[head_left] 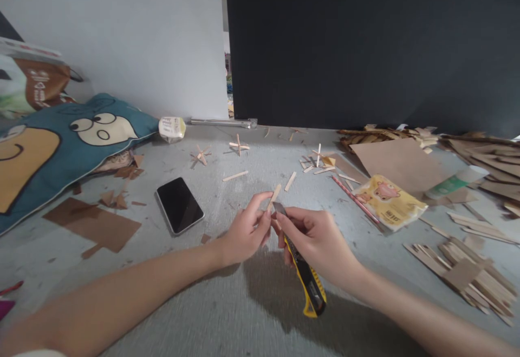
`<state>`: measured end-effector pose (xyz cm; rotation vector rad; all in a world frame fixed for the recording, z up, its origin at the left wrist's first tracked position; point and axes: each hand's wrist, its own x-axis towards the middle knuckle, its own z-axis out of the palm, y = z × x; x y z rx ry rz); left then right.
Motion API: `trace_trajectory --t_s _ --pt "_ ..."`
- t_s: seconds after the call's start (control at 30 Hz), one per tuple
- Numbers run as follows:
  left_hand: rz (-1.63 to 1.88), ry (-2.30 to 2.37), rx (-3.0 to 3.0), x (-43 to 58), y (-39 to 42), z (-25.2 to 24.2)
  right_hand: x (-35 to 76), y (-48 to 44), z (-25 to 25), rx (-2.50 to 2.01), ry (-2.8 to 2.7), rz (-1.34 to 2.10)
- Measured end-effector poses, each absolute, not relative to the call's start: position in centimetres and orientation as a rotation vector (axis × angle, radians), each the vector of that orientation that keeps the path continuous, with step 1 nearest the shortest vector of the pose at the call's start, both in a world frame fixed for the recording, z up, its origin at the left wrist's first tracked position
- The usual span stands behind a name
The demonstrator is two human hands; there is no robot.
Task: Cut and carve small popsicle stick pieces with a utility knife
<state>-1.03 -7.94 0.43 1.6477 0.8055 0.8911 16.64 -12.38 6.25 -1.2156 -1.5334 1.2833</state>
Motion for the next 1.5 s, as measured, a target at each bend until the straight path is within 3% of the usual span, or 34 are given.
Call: trace_trajectory --t_s 0.7,1.5 --pt "0.796 0.898 1.927 -1.1 -7.9 1.3 16.1 -12.6 6.9 -1.300 -1.362 1.415" --pt "0.924 0.863 1.599 -0.4 -7.1 1.2 16.3 -12.2 6.0 -1.274 -1.308 1.488"
